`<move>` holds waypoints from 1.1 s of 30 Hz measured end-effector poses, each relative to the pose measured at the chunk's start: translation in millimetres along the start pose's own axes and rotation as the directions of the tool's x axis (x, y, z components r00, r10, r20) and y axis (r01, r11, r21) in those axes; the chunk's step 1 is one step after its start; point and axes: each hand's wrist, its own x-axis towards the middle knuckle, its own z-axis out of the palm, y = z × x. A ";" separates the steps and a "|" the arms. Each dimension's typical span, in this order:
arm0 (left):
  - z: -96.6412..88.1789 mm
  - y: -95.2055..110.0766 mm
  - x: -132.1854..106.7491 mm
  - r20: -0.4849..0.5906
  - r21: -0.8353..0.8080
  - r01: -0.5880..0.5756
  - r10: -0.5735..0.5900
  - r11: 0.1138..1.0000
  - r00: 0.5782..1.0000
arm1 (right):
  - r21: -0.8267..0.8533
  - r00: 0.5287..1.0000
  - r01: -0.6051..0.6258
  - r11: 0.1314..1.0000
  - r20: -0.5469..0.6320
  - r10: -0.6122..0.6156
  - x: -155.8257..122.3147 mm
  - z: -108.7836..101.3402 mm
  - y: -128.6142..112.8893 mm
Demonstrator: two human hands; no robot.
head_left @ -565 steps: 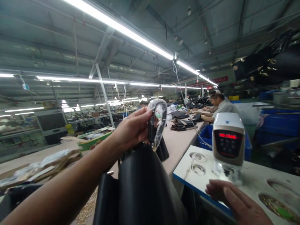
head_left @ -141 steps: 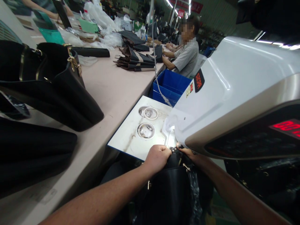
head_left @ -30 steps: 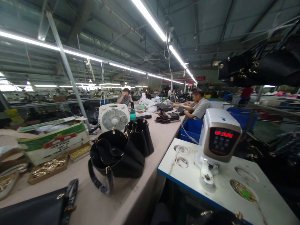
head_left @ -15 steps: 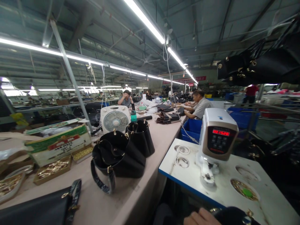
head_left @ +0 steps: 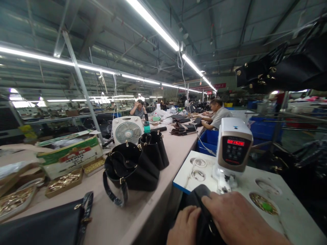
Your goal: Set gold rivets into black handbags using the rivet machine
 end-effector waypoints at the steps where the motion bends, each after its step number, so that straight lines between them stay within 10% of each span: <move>1: -1.0 5.3 7.9 0.018 0.034 -0.014 0.014 0.999 1.000 | 0.007 0.999 -0.028 1.000 0.024 0.027 0.8 -8.1 -2.1; 6: -8.5 24.8 23.6 0.005 0.208 -0.082 0.082 0.975 0.997 | 0.053 0.993 -0.051 0.997 0.105 0.045 4.4 -18.3 -10.8; 15: -0.5 -10.5 44.8 -0.180 0.170 -0.213 0.243 0.962 0.953 | 0.130 0.992 -0.077 0.988 0.109 0.063 2.3 -7.3 -8.1; 21: -18.3 -3.6 50.4 -0.020 0.293 -0.240 0.256 0.926 0.966 | 0.224 0.993 -0.100 0.969 -0.041 0.112 -7.7 45.0 3.9; 26: -18.2 0.9 50.4 0.044 0.377 -0.269 0.273 0.886 0.961 | 0.316 0.987 -0.112 0.942 0.146 0.069 -8.2 91.6 0.9; 33: -8.1 -7.4 51.9 0.032 0.290 -0.232 0.232 0.928 0.972 | 0.674 0.997 -0.063 0.736 0.009 0.077 -14.1 94.1 19.8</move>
